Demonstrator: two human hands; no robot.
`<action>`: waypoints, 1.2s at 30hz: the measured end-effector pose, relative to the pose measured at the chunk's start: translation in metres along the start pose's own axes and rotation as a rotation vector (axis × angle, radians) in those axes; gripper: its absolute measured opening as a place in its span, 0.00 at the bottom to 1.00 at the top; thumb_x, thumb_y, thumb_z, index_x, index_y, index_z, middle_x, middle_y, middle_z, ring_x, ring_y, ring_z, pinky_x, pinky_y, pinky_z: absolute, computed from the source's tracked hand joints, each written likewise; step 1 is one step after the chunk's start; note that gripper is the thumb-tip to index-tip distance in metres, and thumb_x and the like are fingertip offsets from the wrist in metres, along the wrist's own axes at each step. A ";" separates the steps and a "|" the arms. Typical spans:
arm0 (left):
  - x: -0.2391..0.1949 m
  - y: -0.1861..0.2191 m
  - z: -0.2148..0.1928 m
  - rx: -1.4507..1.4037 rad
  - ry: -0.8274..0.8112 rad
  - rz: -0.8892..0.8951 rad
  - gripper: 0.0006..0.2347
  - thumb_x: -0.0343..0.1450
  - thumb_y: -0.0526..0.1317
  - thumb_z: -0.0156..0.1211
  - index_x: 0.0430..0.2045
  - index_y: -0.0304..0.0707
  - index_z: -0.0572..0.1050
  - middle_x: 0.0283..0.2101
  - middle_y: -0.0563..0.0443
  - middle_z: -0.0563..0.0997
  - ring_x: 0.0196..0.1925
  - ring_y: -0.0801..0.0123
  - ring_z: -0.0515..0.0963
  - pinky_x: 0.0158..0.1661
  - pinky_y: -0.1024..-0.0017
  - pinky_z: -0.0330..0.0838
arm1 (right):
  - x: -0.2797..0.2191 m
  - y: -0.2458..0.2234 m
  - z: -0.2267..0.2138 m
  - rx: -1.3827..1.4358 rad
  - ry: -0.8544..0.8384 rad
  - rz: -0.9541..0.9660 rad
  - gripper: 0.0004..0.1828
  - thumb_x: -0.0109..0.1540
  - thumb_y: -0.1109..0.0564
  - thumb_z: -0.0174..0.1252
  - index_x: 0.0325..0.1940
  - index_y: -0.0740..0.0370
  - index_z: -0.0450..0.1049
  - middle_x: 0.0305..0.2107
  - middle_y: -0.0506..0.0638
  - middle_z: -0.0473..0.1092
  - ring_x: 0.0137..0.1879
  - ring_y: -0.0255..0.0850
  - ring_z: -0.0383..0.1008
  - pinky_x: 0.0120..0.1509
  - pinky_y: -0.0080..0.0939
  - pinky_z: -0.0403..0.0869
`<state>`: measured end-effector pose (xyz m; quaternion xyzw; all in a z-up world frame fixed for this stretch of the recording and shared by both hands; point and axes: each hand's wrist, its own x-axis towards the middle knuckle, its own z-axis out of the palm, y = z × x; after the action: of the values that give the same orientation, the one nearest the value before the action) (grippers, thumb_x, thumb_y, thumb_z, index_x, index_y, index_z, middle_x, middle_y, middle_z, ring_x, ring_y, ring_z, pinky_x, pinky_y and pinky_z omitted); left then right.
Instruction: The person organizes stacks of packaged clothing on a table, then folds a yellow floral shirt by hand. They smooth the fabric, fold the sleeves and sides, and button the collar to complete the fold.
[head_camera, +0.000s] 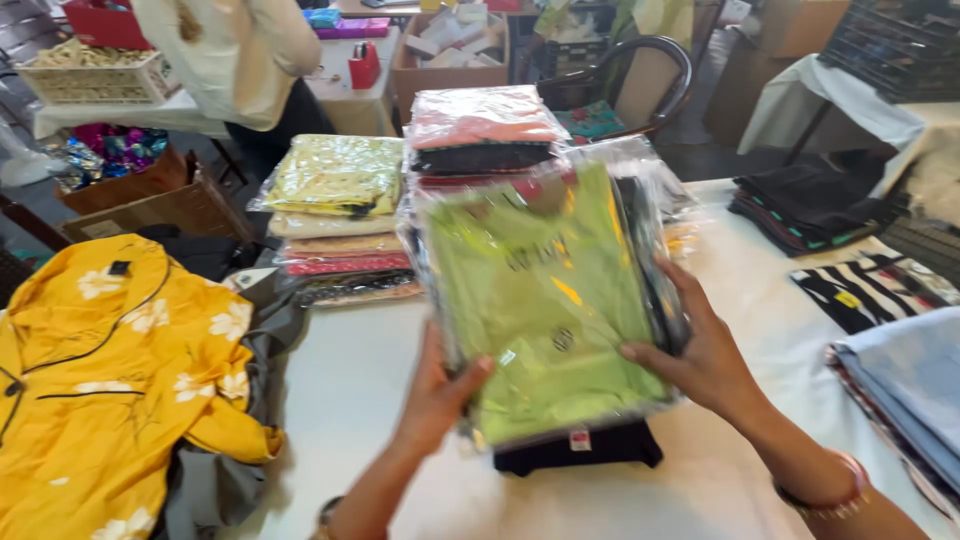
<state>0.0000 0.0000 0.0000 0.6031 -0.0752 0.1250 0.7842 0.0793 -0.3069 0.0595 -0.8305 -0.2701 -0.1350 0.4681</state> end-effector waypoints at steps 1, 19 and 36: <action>0.012 0.018 -0.022 0.002 0.005 0.004 0.30 0.69 0.34 0.64 0.67 0.34 0.57 0.61 0.43 0.73 0.61 0.66 0.72 0.61 0.66 0.69 | 0.020 -0.013 0.013 0.002 -0.003 -0.005 0.58 0.49 0.49 0.73 0.78 0.56 0.51 0.67 0.58 0.64 0.72 0.48 0.64 0.73 0.45 0.62; 0.299 0.171 -0.346 0.310 0.099 0.100 0.24 0.69 0.27 0.64 0.62 0.35 0.68 0.53 0.54 0.79 0.53 0.69 0.77 0.55 0.70 0.71 | 0.368 -0.092 0.287 0.152 0.109 -0.271 0.61 0.49 0.55 0.76 0.78 0.49 0.46 0.71 0.60 0.61 0.72 0.60 0.66 0.76 0.51 0.65; 0.313 0.097 -0.377 0.777 0.249 -0.444 0.41 0.67 0.55 0.61 0.77 0.53 0.48 0.71 0.43 0.66 0.66 0.56 0.69 0.59 0.53 0.64 | 0.337 -0.132 0.301 -0.657 -0.281 0.072 0.42 0.65 0.34 0.55 0.79 0.46 0.51 0.79 0.70 0.38 0.66 0.69 0.69 0.65 0.59 0.73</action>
<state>0.2598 0.4198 0.0762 0.8341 0.2028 0.0441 0.5110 0.2702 0.1119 0.1549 -0.9561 -0.2447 -0.0825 0.1386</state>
